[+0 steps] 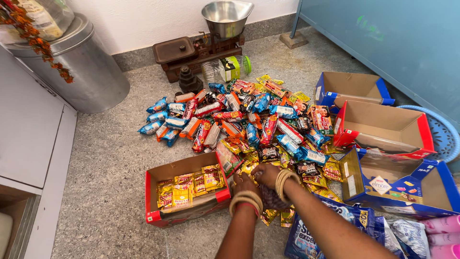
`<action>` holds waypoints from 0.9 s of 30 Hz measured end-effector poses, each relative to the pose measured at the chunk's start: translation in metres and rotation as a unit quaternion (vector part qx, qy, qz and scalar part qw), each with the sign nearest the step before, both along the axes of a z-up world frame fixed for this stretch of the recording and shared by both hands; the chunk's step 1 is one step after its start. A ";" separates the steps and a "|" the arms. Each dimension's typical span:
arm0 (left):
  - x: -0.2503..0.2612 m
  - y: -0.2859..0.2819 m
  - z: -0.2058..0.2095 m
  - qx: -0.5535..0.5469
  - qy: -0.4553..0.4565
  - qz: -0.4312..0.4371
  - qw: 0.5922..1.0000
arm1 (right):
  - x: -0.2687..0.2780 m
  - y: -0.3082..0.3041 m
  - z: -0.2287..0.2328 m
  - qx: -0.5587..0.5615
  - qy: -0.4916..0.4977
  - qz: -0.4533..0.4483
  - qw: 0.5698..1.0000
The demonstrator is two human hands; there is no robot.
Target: The person sorts a large pile of assorted snack packets on the floor, picking up yellow-wrapped items and placing them into a red cardboard box. The person continues to pick and place snacks into the box throughout the clip.
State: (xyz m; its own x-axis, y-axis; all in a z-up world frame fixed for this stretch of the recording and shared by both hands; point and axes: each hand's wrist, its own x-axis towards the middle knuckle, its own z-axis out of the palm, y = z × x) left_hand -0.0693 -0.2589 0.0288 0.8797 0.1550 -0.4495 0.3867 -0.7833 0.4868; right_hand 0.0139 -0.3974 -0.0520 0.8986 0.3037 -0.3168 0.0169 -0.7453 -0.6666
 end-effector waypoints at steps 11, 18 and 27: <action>-0.013 -0.012 -0.050 0.108 -0.115 -0.012 0.987 | -0.014 0.013 -0.038 0.084 -0.005 -0.118 0.989; -0.002 -0.005 -0.009 -0.148 -0.147 0.133 0.969 | -0.029 0.026 -0.007 0.457 0.091 -0.220 0.857; 0.019 -0.038 0.021 -0.639 -0.198 0.213 0.712 | -0.029 0.029 0.127 0.358 -0.092 -0.210 0.905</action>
